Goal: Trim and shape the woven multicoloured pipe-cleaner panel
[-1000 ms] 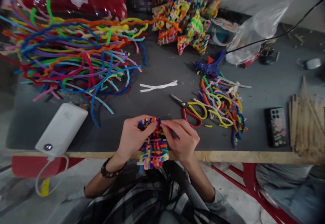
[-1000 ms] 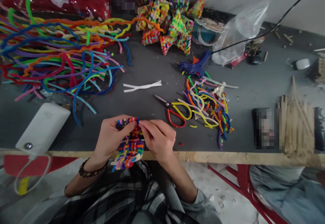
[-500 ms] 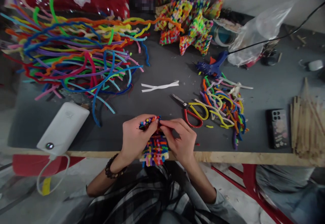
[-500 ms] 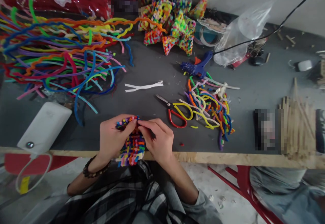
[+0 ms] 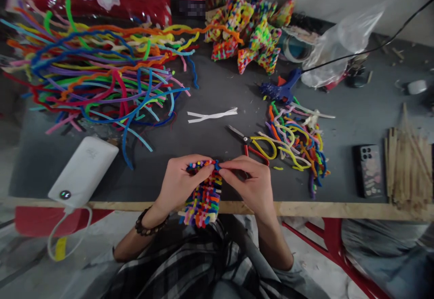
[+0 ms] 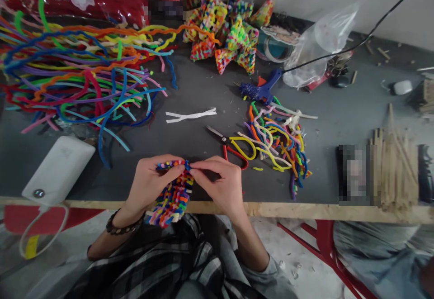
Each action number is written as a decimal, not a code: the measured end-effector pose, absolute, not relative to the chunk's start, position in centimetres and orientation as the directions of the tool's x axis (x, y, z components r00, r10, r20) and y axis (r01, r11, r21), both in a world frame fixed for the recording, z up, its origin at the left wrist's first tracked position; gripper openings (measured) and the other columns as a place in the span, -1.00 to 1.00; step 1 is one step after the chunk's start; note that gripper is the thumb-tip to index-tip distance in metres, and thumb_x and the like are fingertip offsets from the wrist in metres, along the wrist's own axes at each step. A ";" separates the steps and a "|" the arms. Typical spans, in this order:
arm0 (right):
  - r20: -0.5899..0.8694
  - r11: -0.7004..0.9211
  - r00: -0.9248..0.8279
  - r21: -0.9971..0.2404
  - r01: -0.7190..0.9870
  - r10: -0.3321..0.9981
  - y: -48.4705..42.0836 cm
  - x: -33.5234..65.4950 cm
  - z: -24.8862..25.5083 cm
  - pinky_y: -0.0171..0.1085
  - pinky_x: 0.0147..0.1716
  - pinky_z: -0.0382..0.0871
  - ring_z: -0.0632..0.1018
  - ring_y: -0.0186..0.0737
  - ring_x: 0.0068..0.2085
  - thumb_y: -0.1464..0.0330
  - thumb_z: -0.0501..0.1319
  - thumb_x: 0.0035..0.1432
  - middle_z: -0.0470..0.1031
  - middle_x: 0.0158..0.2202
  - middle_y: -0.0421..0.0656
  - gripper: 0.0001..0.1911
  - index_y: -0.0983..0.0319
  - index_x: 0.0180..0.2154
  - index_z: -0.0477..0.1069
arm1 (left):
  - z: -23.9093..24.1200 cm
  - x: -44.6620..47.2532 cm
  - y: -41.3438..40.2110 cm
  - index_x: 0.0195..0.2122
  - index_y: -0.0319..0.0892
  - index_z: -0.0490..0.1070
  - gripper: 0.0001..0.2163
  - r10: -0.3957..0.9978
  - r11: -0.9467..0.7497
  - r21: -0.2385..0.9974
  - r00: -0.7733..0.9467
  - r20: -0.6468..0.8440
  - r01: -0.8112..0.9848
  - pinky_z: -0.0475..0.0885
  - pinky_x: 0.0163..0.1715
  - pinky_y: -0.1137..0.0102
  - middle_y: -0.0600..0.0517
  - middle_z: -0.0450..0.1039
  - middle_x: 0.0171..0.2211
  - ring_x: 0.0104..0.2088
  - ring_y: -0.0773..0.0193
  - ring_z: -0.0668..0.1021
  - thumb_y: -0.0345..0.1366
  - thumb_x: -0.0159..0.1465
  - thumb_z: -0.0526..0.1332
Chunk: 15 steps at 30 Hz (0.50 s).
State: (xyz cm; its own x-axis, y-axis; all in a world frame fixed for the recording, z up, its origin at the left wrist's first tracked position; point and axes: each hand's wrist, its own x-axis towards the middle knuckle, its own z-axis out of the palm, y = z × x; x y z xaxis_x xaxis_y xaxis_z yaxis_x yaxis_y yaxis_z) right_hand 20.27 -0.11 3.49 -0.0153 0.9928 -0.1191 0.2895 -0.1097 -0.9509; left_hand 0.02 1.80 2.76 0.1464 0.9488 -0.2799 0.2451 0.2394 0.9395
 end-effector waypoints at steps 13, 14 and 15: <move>0.058 0.036 0.035 -0.897 0.440 0.998 -0.6 19.4 3.0 -0.22 -0.23 0.64 0.71 -0.24 -0.29 0.42 0.43 0.29 0.73 -0.27 -0.22 -0.88 0.07 -0.20 0.73 | 2.6 0.0 2.1 -0.23 -0.09 0.73 -0.92 0.961 0.133 0.943 0.193 -0.197 0.304 0.56 -0.25 0.47 0.07 0.71 -0.32 -0.34 0.31 0.67 -0.30 0.33 0.40; 0.046 0.027 0.034 -0.904 0.426 0.998 -0.6 19.4 2.9 -0.22 -0.23 0.65 0.71 -0.23 -0.29 0.42 0.42 0.29 0.73 -0.27 -0.22 -0.88 0.07 -0.20 0.73 | 2.7 0.0 2.1 -0.23 -0.09 0.73 -0.91 0.961 0.121 0.942 0.200 -0.190 0.314 0.56 -0.24 0.46 0.07 0.71 -0.32 -0.34 0.31 0.66 -0.29 0.34 0.40; 0.038 0.022 0.032 -0.910 0.414 0.999 -0.7 19.5 2.8 -0.22 -0.23 0.65 0.71 -0.23 -0.29 0.42 0.42 0.30 0.73 -0.27 -0.21 -0.88 0.07 -0.20 0.73 | 2.7 0.0 2.1 -0.22 -0.09 0.73 -0.91 0.961 0.111 0.939 0.207 -0.185 0.325 0.56 -0.23 0.45 0.06 0.71 -0.32 -0.34 0.31 0.66 -0.29 0.34 0.39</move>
State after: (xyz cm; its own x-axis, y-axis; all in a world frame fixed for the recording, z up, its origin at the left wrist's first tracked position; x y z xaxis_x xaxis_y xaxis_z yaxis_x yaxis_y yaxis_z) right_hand 19.47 -0.65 2.80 0.0318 0.9988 0.0382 0.4139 0.0217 -0.9101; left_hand -0.03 2.06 2.70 0.2067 0.9607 -0.1853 0.3250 0.1112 0.9392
